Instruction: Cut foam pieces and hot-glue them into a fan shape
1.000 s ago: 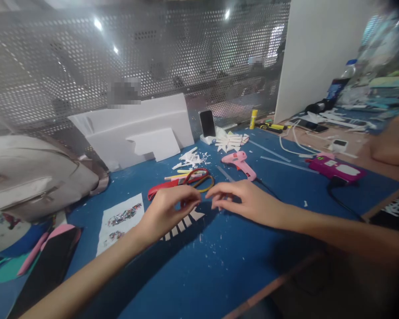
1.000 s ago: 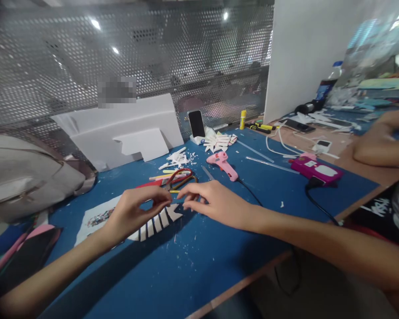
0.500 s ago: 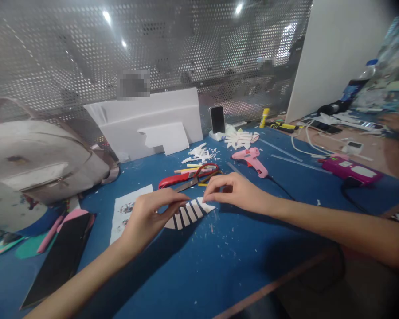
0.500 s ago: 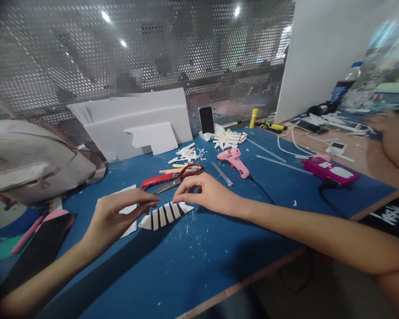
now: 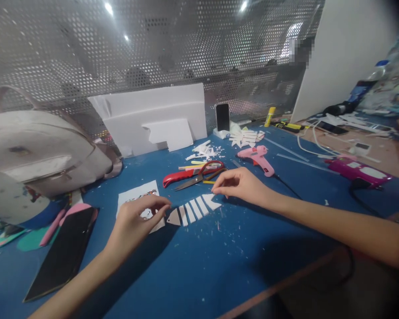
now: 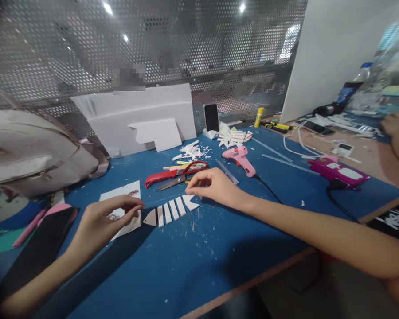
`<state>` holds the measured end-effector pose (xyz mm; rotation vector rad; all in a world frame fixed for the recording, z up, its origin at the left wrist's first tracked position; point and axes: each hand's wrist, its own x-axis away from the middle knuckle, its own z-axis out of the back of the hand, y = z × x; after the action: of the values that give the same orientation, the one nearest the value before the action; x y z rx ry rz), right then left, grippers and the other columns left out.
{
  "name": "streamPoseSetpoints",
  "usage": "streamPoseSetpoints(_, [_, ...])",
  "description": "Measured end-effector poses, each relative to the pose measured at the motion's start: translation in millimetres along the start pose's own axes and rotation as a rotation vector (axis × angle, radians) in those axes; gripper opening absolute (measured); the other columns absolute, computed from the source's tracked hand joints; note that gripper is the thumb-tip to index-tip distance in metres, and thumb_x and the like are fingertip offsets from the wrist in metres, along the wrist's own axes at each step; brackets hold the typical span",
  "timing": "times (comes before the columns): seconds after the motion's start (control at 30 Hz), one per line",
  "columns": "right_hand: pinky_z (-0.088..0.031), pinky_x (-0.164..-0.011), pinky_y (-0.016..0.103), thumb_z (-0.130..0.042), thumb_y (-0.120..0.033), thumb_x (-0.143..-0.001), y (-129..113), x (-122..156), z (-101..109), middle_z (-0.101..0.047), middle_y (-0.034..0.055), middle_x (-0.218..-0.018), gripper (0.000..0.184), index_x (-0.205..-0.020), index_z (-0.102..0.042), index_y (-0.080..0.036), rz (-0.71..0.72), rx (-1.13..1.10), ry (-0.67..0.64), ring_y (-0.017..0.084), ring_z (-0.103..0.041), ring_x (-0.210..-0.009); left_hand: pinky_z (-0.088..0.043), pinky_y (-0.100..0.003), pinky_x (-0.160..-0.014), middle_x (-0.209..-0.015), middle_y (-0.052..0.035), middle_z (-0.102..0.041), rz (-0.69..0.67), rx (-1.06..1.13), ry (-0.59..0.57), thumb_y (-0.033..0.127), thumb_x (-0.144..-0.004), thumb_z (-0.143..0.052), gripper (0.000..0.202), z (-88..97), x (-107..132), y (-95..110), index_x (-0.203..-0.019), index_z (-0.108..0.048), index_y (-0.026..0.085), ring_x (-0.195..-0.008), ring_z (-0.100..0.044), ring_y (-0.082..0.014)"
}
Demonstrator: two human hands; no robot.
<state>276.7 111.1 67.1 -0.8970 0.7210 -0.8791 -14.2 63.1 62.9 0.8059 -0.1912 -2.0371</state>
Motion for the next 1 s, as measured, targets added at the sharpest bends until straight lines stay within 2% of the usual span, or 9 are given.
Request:
streamPoseSetpoints(0.2, [-0.043,-0.059,0.027,-0.067,-0.033,-0.08,9.0,-5.7,-3.8,-0.068,0.0038,-0.076,0.017,-0.079,-0.07,-0.016,0.019,0.09,0.007,0.012,-0.057,-0.064,-0.048,-0.023,-0.059,-0.077,0.0015,-0.063,-0.088,-0.095,0.023,0.033,-0.093,-0.056,0.02,-2.9,1.6,-12.7,-0.089,-0.063,0.014,-0.063,-0.057,-0.0078])
streamPoseSetpoints(0.33, [-0.042,-0.06,0.027,-0.063,-0.033,-0.084,17.4,-8.7,-5.9,-0.069,0.0034,-0.078,0.018,-0.083,-0.071,-0.017,0.032,0.145,-0.008,0.012,-0.057,-0.066,-0.051,-0.026,-0.067,-0.082,0.0007,-0.063,-0.206,-0.161,0.027,0.025,-0.094,-0.053,0.014,-8.9,7.4,-24.0,-0.092,-0.061,0.014,-0.071,-0.06,-0.0097])
streamPoseSetpoints(0.5, [-0.039,-0.058,0.025,-0.062,-0.03,-0.085,30.2,-7.3,-7.9,-0.069,0.0024,-0.078,0.015,-0.083,-0.072,-0.019,0.032,0.203,-0.036,0.011,-0.055,-0.063,-0.047,-0.029,-0.07,-0.088,0.0,-0.066,-0.33,-0.271,-0.038,0.018,-0.092,-0.055,0.007,-17.5,16.9,-36.9,-0.094,-0.062,0.016,-0.077,-0.06,-0.0121])
streamPoseSetpoints(0.6, [-0.038,-0.056,0.025,-0.063,-0.029,-0.083,35.7,-6.0,-8.1,-0.067,0.0013,-0.073,0.013,-0.081,-0.071,-0.019,0.023,0.224,-0.05,0.01,-0.052,-0.059,-0.042,-0.03,-0.07,-0.09,0.0002,-0.068,-0.341,-0.313,-0.06,0.013,-0.091,-0.054,0.011,-19.9,18.9,-38.8,-0.093,-0.062,0.018,-0.08,-0.06,-0.0135])
streamPoseSetpoints(0.77, [-0.037,-0.055,0.025,-0.065,-0.029,-0.082,41.5,-5.5,-7.8,-0.066,0.0012,-0.076,0.01,-0.08,-0.07,-0.02,0.0,0.243,-0.067,0.01,-0.05,-0.06,-0.042,-0.032,-0.077,-0.097,0.0005,-0.069,-0.313,-0.32,-0.054,0.014,-0.089,-0.057,0.012,-21.4,20.7,-39.2,-0.096,-0.062,0.021,-0.085,-0.059,-0.0147])
streamPoseSetpoints(1.0, [-0.038,-0.055,0.024,-0.063,-0.031,-0.084,46.6,-6.9,-4.7,-0.065,0.0006,-0.077,0.013,-0.079,-0.069,-0.021,-0.022,0.255,-0.09,0.01,-0.05,-0.06,-0.041,-0.032,-0.075,-0.093,0.0023,-0.069,-0.303,-0.322,-0.049,0.015,-0.088,-0.059,0.01,-23.1,19.6,-39.2,-0.094,-0.062,0.022,-0.08,-0.06,-0.0143])
